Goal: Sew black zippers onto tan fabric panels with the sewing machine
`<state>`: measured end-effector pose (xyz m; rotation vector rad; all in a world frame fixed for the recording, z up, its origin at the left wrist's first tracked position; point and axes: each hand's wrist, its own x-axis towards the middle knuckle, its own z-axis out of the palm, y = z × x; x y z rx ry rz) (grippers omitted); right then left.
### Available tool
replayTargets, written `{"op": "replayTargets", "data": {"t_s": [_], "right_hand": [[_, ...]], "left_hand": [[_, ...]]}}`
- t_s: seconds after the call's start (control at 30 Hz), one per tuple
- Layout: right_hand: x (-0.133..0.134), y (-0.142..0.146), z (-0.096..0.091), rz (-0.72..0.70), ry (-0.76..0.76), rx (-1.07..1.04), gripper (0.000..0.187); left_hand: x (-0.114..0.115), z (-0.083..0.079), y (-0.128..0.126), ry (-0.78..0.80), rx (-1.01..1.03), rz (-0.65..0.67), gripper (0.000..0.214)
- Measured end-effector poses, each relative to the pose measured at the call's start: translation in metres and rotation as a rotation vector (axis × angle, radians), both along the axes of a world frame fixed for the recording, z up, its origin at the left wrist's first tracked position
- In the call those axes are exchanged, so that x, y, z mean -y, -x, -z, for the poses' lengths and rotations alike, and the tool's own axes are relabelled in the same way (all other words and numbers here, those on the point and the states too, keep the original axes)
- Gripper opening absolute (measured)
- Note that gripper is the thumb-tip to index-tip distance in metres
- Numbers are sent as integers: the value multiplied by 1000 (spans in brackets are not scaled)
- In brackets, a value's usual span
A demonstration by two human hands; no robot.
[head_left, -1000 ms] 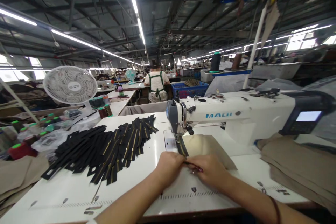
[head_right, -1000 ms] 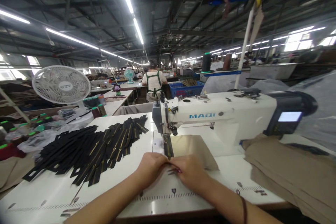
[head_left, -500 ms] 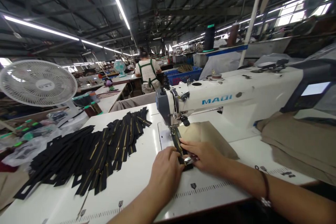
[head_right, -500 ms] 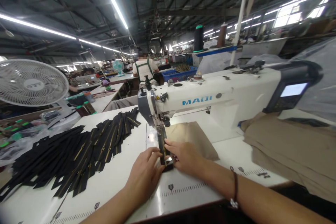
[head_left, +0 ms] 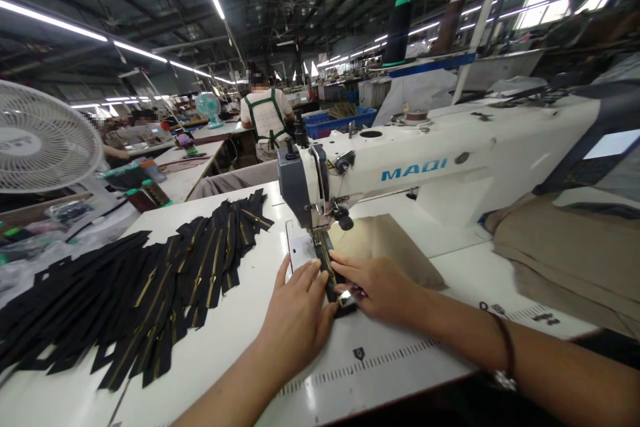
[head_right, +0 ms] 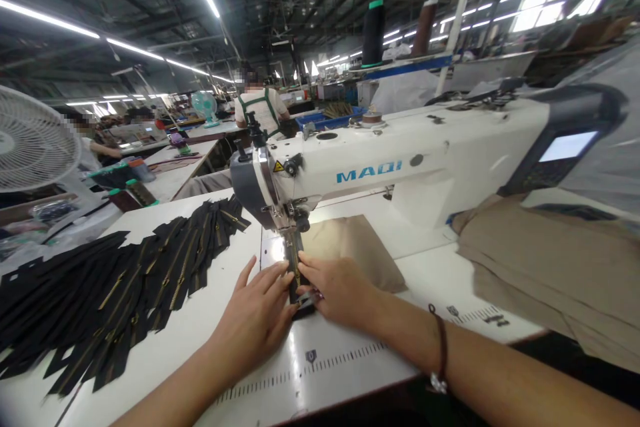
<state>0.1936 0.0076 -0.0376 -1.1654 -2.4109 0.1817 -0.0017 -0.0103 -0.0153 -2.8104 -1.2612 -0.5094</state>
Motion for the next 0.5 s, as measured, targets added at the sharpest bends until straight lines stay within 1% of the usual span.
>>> {"op": "replayTargets", "data": {"t_s": [0.17,0.4,0.5], "right_hand": [[-14,2,1,-4,-16,-39,38],[-37,7,-1,21,9,-90,33],[-43,10,-2,58,0,-78,29]], "left_hand": [[-15,2,0,25,24,-18,32],[-40,3,1,42,84,-26,28],[-46,4,1,54,100,-21,28]]}}
